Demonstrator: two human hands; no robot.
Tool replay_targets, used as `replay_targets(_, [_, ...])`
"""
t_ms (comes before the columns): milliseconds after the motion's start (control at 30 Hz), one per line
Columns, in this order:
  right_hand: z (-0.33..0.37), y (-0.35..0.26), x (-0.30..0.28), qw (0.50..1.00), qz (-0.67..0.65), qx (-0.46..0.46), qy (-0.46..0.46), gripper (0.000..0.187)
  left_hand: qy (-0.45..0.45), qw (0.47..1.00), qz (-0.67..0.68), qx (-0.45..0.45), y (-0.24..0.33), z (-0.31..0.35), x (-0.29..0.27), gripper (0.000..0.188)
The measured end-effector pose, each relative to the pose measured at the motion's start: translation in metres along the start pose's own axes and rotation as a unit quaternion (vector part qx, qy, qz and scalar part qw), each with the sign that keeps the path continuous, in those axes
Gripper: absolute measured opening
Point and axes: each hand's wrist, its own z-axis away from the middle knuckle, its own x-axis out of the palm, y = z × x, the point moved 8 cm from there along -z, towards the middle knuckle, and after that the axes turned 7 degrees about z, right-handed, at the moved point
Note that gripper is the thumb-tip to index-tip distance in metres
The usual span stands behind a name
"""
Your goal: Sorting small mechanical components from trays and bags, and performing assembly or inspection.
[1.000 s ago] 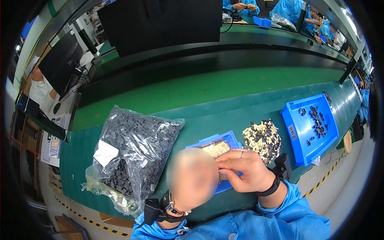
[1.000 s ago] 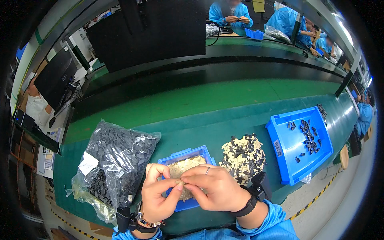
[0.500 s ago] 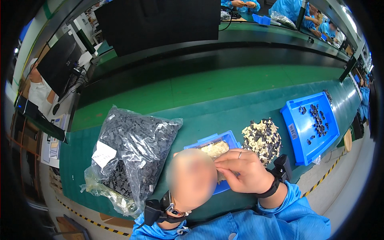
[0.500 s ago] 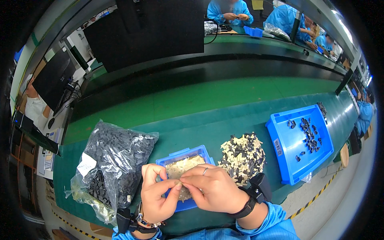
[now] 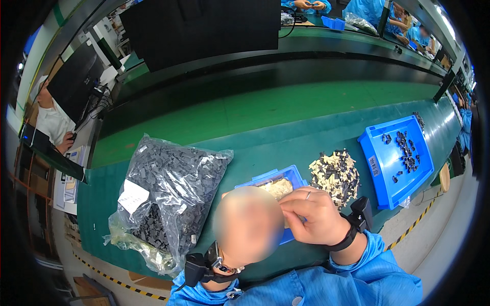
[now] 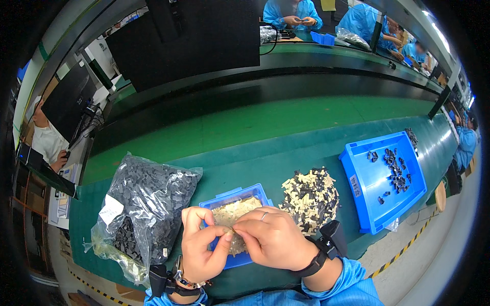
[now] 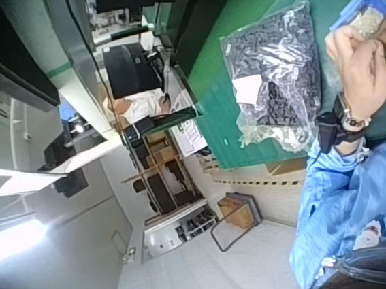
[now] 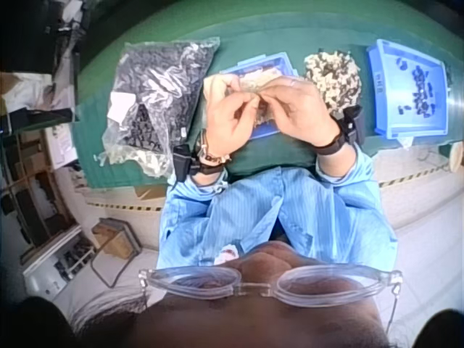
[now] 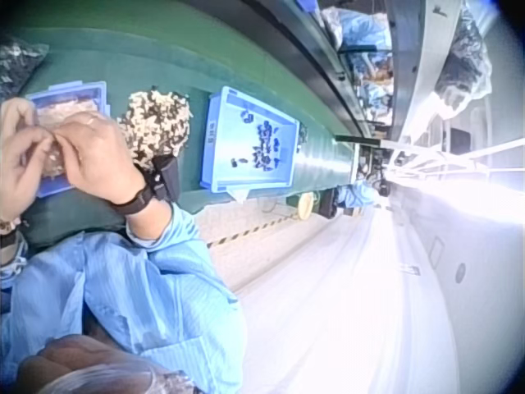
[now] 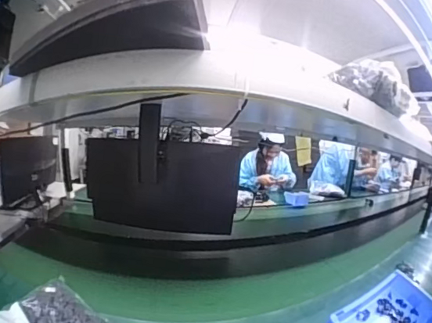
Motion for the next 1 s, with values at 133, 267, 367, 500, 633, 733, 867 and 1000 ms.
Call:
replay_targets(133, [0.0, 0.0, 0.0, 0.998, 0.061, -0.005, -0.002, 0.016, 0.001, 1.0, 0.002, -0.002, 0.0, -0.001, -0.002, 0.009])
replay_targets(267, [-0.003, -0.003, -0.003, 0.999, 0.032, 0.007, -0.009, 0.018, 0.003, 1.0, -0.003, -0.016, -0.003, 0.0, -0.003, 0.009])
replay_targets(367, [-0.003, -0.008, -0.002, 0.997, 0.071, -0.016, -0.008, 0.019, 0.002, 1.0, -0.009, -0.011, -0.001, 0.0, -0.002, 0.008])
replay_targets(500, [-0.003, -0.008, 0.003, 0.997, 0.07, -0.033, -0.025, 0.018, -0.005, 1.0, -0.019, -0.01, -0.001, 0.0, -0.001, 0.007])
replay_targets(633, [-0.003, -0.008, 0.003, 0.996, 0.08, -0.033, -0.037, 0.016, -0.021, 0.999, -0.026, -0.014, -0.001, -0.001, 0.002, 0.006])
replay_targets(733, [-0.002, -0.008, 0.003, 0.995, 0.094, -0.03, -0.026, 0.015, -0.027, 0.999, -0.029, -0.02, -0.001, -0.001, 0.002, 0.008])
replay_targets(867, [-0.001, 0.003, -0.008, 0.992, 0.117, 0.017, 0.034, 0.014, -0.02, 0.999, -0.019, -0.037, -0.005, 0.0, -0.001, 0.008])
replay_targets(1000, [-0.001, 0.001, -0.009, 0.994, 0.107, 0.006, 0.031, 0.013, 0.005, 0.999, -0.001, -0.05, -0.012, 0.003, -0.004, 0.008])
